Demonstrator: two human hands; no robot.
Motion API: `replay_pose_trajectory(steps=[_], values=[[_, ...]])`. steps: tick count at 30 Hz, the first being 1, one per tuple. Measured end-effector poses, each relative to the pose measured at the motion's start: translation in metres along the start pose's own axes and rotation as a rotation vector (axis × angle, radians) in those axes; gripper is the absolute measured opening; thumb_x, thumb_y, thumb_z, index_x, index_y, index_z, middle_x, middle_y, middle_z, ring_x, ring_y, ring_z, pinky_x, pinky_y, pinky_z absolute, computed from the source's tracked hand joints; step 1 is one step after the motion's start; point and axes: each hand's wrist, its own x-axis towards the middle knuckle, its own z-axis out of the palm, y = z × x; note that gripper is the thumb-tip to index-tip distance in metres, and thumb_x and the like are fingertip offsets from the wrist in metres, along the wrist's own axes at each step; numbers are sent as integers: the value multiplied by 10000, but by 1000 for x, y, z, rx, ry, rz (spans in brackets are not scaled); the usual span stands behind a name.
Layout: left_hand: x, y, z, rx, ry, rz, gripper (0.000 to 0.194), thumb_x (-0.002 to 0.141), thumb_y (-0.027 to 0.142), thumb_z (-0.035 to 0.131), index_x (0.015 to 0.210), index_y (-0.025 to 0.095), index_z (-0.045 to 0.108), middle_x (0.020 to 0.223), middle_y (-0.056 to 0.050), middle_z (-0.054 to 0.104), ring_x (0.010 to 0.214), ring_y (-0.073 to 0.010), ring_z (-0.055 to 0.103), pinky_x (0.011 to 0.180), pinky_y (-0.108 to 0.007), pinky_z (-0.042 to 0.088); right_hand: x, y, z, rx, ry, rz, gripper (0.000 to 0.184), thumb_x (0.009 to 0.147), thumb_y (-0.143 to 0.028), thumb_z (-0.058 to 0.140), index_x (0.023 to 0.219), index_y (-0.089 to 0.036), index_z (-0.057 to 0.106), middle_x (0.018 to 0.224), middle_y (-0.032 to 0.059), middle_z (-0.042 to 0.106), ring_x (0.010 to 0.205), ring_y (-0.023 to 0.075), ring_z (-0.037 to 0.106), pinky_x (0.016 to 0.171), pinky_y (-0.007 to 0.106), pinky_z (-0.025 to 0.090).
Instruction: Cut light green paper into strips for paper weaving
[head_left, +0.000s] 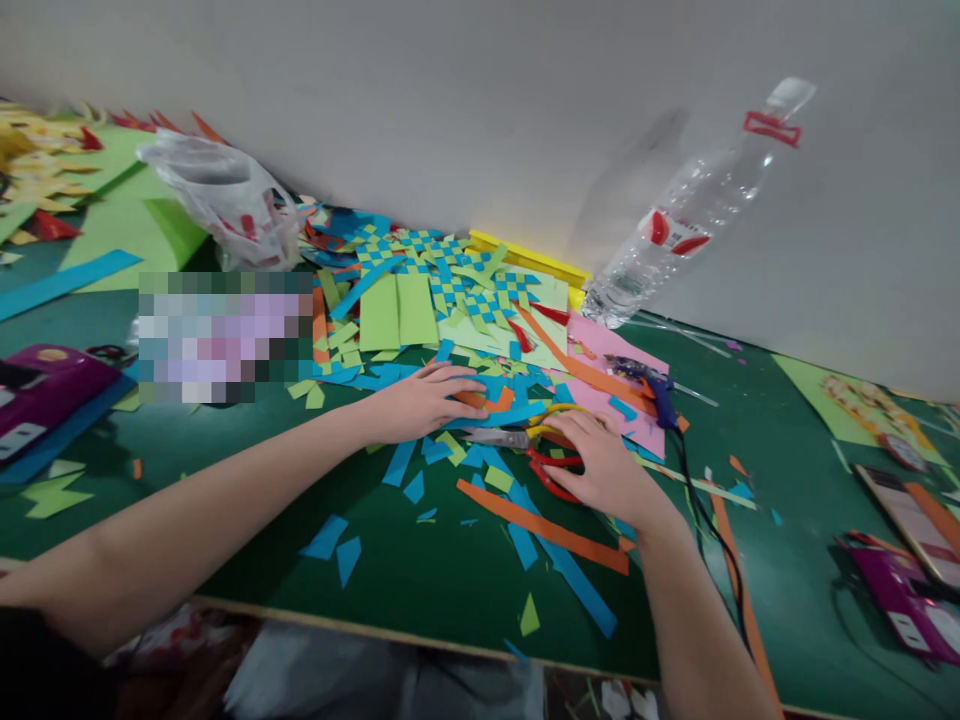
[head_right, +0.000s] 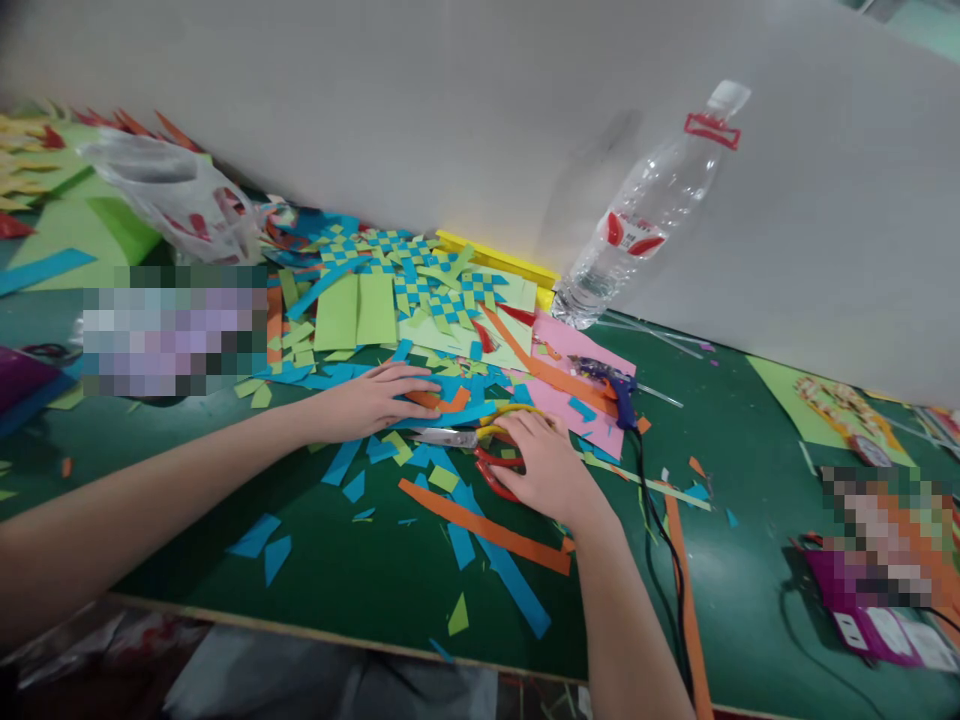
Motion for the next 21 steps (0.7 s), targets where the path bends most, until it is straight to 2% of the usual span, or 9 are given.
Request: replay_pose_trajectory(steps=[4, 12, 17, 21], values=[[0, 2, 0, 14, 1, -7, 484, 878, 62, 488, 1270, 332, 575, 1459, -12, 440, 1414, -258, 271, 1174, -530, 194, 0, -3, -1, 5, 13, 11, 364, 852, -383, 604, 1183, -246, 538, 1225, 88, 621, 1165, 281, 551, 1012, 501, 355], [5, 23, -1, 30, 20, -82, 513, 852, 49, 489, 1296, 297, 556, 1455, -41, 439, 1420, -277, 259, 1175, -532, 188, -1, 0, -3, 10, 13, 26, 370, 834, -401, 619, 1159, -238, 549, 1200, 99, 632, 1173, 296, 549, 1022, 510, 344], [0, 12, -8, -40, 66, -22, 409, 934, 141, 455, 1287, 315, 569, 1444, -19, 459, 1404, -242, 293, 1180, -494, 199, -2, 2, -2, 34, -15, 39, 380, 827, -400, 620, 1165, -242, 542, 1206, 90, 622, 1164, 284, 550, 1025, 497, 339], [-3, 3, -10, -61, 20, 28, 345, 963, 221, 463, 1266, 330, 587, 1427, -12, 475, 1408, -233, 286, 1185, -494, 181, -1, -1, -2, 46, -32, 50, 449, 788, -426, 651, 1172, -227, 530, 1211, 96, 616, 1163, 292, 540, 1036, 509, 319]])
